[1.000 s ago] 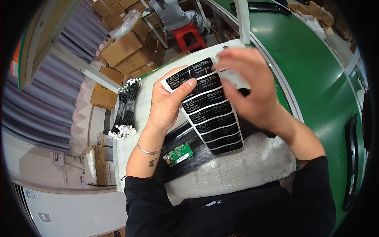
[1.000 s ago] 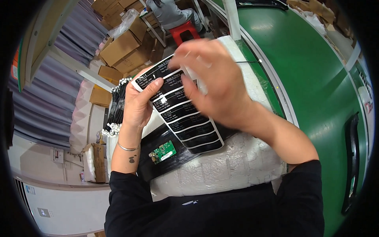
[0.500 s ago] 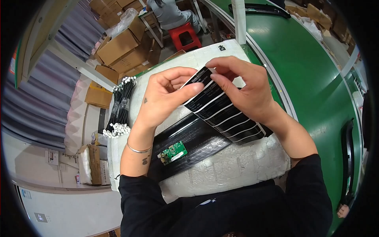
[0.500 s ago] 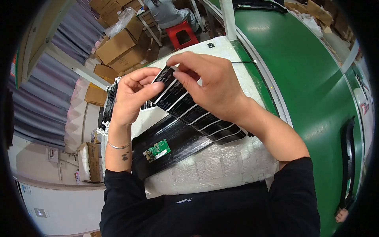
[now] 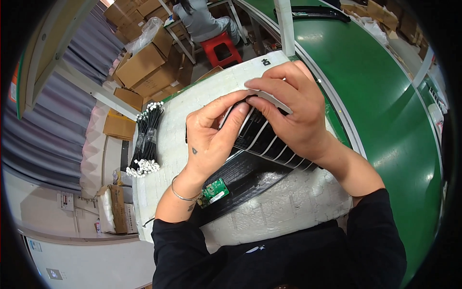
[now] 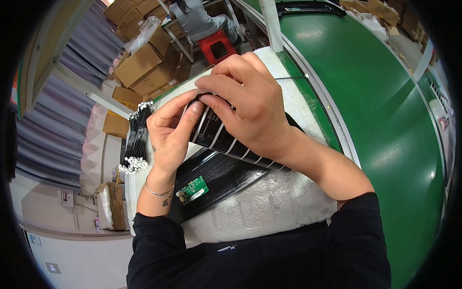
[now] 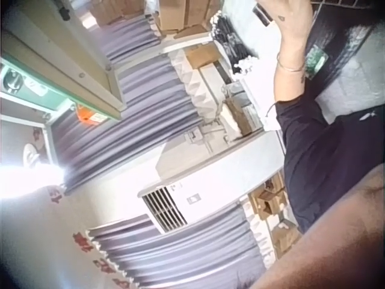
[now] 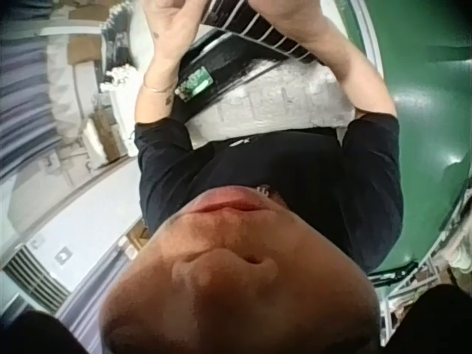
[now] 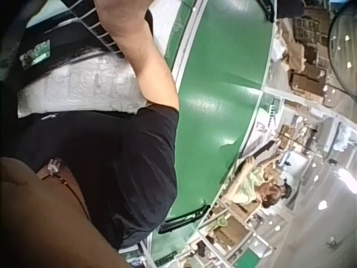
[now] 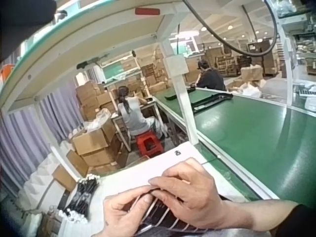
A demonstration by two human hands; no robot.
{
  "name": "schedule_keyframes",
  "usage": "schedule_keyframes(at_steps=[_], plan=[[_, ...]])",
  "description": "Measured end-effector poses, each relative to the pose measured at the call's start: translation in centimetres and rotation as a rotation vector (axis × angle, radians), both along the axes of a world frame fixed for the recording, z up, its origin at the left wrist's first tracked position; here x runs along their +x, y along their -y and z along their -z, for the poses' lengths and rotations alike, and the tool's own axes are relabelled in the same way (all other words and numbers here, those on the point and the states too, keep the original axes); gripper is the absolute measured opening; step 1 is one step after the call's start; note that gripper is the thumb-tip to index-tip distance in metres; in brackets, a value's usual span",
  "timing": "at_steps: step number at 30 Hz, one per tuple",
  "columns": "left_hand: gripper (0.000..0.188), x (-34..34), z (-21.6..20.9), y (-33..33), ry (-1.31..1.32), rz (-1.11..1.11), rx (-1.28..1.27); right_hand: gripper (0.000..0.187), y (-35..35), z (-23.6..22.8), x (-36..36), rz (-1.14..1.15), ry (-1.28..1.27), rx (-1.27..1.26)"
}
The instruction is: Assembling electronic components by connecting wire harnesses to circuit boards and applying product labels.
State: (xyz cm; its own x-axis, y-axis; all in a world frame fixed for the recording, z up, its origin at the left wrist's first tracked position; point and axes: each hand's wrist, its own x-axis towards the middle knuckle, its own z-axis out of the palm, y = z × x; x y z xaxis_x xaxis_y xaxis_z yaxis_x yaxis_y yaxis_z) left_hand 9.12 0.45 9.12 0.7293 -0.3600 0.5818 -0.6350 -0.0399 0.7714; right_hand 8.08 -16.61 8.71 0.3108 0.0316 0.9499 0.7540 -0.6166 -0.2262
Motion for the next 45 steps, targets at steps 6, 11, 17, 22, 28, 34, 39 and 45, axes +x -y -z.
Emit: schedule_keyframes(at_steps=[6,11,17,22,28,34,39,45], plan=[[0.023,0.7,0.9,0.1,-0.129,0.035,-0.101,0.024,0.0,0.4,0.7,0.021,0.049,-0.023],[0.023,0.6,1.5,0.1,-0.144,0.017,-0.120,0.023,-0.3,0.7,0.6,-0.007,0.037,-0.008],[0.023,1.1,1.4,0.1,-0.360,0.116,-0.203,0.025,0.1,1.7,1.2,0.015,0.071,-0.063],[0.011,3.0,1.2,-0.7,-0.798,0.196,-0.200,0.016,-0.2,2.8,1.3,0.087,0.158,-0.385],[0.012,13.5,7.1,-5.0,-0.524,-0.375,-0.112,0.016,1.4,3.7,-2.5,-0.142,-0.131,-0.256],[0.023,22.1,12.8,-14.9,-0.143,-0.930,0.510,0.010,5.4,4.7,-2.0,-0.217,-0.813,0.209],[0.049,16.1,11.1,-12.4,0.639,-0.928,0.703,0.011,7.0,5.1,-1.7,-0.391,-1.017,0.542],[0.034,0.8,9.7,-4.9,0.025,-0.120,0.939,0.017,7.4,4.0,-2.0,-0.451,-1.024,0.492]])
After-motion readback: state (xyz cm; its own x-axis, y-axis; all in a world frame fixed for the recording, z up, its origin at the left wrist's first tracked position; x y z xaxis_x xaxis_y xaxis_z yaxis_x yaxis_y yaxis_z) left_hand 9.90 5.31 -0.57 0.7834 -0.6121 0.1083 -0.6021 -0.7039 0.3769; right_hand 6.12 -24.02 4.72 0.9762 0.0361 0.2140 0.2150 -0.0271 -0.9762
